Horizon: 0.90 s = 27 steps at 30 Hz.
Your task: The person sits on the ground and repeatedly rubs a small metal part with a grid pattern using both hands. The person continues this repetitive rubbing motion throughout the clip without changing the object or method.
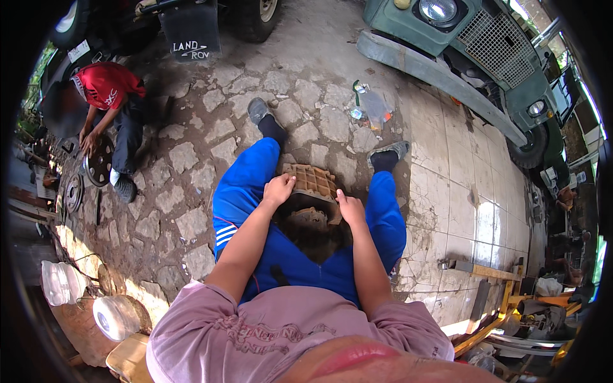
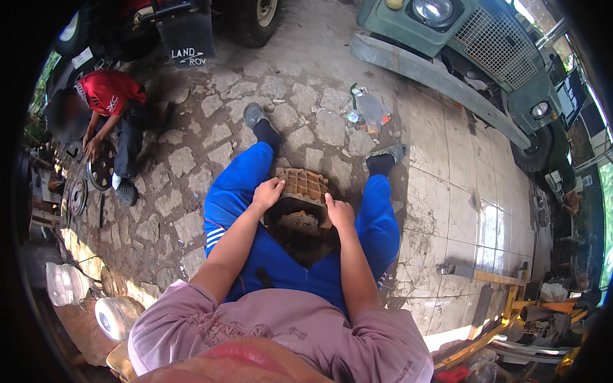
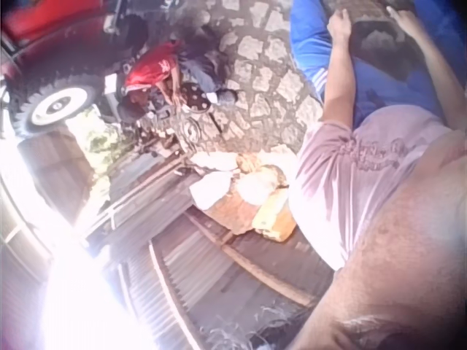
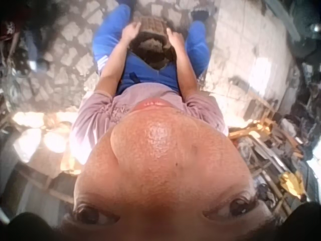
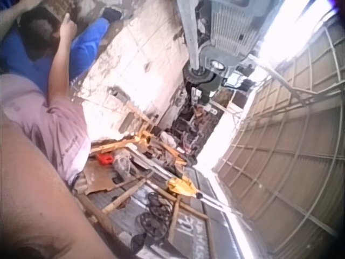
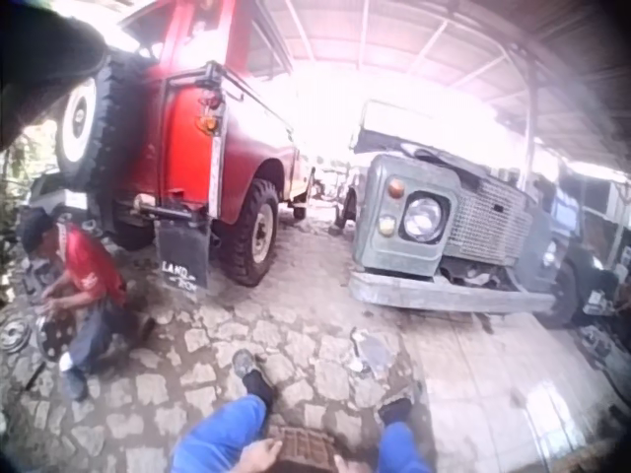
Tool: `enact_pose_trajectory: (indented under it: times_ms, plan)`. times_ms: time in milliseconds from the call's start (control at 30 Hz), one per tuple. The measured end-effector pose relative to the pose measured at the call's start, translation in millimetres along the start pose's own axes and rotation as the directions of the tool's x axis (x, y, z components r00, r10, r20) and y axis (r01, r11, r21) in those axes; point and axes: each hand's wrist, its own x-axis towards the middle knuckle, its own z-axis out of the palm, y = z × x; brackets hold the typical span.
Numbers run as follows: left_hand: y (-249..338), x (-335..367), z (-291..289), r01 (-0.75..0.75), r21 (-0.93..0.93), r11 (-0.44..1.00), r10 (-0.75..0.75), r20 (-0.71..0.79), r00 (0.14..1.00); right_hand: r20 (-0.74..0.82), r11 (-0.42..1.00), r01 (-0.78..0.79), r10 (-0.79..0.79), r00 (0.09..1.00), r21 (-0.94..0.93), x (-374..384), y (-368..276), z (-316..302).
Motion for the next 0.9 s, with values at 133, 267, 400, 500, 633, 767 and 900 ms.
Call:
enact_pose_trajectory:
  times_ms: [133, 267, 400, 500, 633, 767, 900]
  plan:
    - [-2, 6, 0, -0.009, -0.002, 1.0, 0.009, -0.031, 0.999, -0.005, 0.999, 0.028, -0.029, 1.0, -0.037, -1, 6, 9]
    - [-1, 0, 3, -0.017, -0.02, 1.0, 0.017, -0.034, 0.999, -0.041, 0.994, 0.081, -0.084, 0.996, -0.074, 0, 12, 15]
    - [-8, 7, 4, -0.032, -0.054, 0.998, 0.031, -0.023, 0.999, 0.041, 0.997, 0.028, -0.025, 0.999, -0.071, 8, 17, 19]
    - [-13, 11, 3, -0.042, -0.096, 0.994, 0.04, -0.029, 0.999, 0.013, 0.992, 0.122, -0.122, 0.992, 0.026, 3, 6, 8]
    - [-19, 13, 4, -0.057, -0.111, 0.992, 0.057, -0.004, 0.998, 0.05, 0.988, 0.121, -0.117, 0.992, -0.096, 2, 0, 12]
    - [-14, 17, 10, -0.099, -0.135, 0.986, 0.096, -0.033, 0.995, -0.179, 0.971, 0.239, -0.235, 0.955, -0.002, -1, 6, 21]
    - [-27, 10, 6, -0.054, -0.195, 0.979, 0.046, -0.044, 0.998, 0.092, 0.989, 0.071, -0.059, 0.994, -0.133, -3, -17, 1]
